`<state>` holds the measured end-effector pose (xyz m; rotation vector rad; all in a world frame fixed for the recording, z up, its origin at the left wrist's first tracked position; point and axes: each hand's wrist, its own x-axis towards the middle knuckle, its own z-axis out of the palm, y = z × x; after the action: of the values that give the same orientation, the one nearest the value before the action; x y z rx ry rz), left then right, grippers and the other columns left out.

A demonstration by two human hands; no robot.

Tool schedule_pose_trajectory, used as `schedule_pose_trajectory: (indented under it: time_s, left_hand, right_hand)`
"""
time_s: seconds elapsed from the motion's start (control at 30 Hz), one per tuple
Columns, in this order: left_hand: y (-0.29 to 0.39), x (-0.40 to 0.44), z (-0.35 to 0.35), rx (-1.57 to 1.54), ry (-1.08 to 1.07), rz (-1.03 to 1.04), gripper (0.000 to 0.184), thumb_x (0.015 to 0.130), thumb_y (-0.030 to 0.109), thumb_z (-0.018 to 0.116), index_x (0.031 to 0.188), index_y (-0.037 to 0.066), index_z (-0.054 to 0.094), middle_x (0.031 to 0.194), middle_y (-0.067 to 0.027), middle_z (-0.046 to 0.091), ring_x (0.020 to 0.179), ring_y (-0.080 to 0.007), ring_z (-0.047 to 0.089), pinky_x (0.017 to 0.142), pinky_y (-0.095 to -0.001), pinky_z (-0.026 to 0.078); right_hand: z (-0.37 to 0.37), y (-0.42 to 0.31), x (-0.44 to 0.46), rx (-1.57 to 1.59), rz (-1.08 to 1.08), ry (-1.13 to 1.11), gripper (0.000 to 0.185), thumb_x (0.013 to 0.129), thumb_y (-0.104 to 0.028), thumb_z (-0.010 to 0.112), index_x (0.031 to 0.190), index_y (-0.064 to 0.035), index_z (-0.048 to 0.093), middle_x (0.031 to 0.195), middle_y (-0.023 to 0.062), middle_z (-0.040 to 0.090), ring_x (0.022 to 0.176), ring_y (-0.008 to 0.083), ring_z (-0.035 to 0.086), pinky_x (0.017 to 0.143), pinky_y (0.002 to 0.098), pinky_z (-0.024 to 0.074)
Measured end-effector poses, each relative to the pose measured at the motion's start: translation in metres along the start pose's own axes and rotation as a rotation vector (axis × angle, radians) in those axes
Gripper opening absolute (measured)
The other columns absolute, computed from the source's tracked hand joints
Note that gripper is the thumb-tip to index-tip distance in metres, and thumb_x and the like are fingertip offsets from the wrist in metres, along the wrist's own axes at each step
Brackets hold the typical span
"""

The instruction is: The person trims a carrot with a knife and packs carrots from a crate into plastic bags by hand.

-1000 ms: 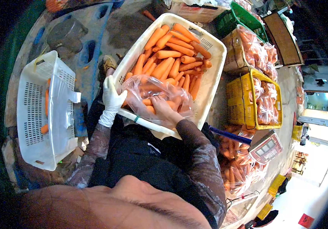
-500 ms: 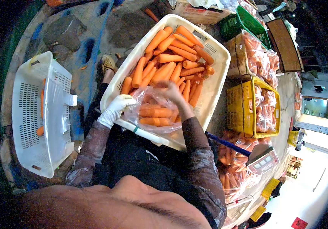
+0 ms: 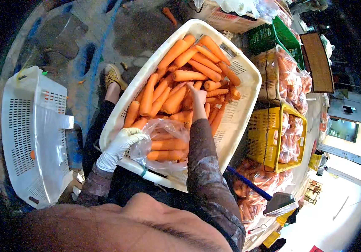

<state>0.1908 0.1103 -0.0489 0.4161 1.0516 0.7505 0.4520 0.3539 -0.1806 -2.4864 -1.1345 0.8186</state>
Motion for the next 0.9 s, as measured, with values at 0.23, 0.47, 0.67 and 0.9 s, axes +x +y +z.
schedule_pose_trajectory:
  time_s: [0.23, 0.47, 0.67, 0.9]
  left_hand:
    - [-0.003, 0.000, -0.001, 0.002, -0.019, 0.022, 0.014, 0.088, 0.014, 0.060, 0.095, 0.003, 0.065, 0.087, -0.0006, 0.065, 0.077, -0.0069, 0.058, 0.071, -0.0202, 0.047]
    - [0.000, -0.001, -0.001, -0.002, -0.014, 0.018, 0.013, 0.088, 0.013, 0.060, 0.095, 0.003, 0.064, 0.088, -0.0006, 0.065, 0.079, -0.0075, 0.059, 0.073, -0.0208, 0.047]
    - [-0.007, 0.002, -0.001, -0.025, -0.025, 0.028, 0.014, 0.089, 0.015, 0.059, 0.095, 0.003, 0.064, 0.088, -0.0004, 0.065, 0.079, -0.0070, 0.059, 0.072, -0.0206, 0.047]
    - [-0.011, 0.006, -0.004, -0.087, -0.167, -0.042, 0.015, 0.090, 0.016, 0.059, 0.095, 0.003, 0.064, 0.086, -0.0014, 0.065, 0.076, -0.0079, 0.060, 0.070, -0.0212, 0.048]
  right_hand:
    - [-0.045, -0.031, -0.075, 0.654, 0.076, -0.487, 0.038, 0.070, -0.036, 0.078, 0.082, -0.0038, 0.060, 0.064, 0.0009, 0.050, 0.050, 0.0130, 0.045, 0.049, 0.0285, 0.0388]
    - [-0.039, -0.020, -0.094, 0.724, -0.070, -0.596, 0.025, 0.078, -0.029, 0.071, 0.087, -0.0090, 0.059, 0.071, -0.0015, 0.052, 0.057, 0.0094, 0.050, 0.053, 0.0232, 0.0426]
    - [-0.009, 0.015, -0.045, 0.757, 0.017, -0.776, 0.055, 0.073, -0.023, 0.078, 0.118, -0.0017, 0.054, 0.102, 0.0087, 0.062, 0.089, 0.0206, 0.061, 0.072, 0.0333, 0.0517]
    - [-0.014, 0.011, -0.070, 0.875, 0.136, -0.785, 0.053, 0.076, -0.019, 0.074, 0.120, -0.0026, 0.050, 0.107, 0.0123, 0.060, 0.094, 0.0241, 0.061, 0.080, 0.0388, 0.0529]
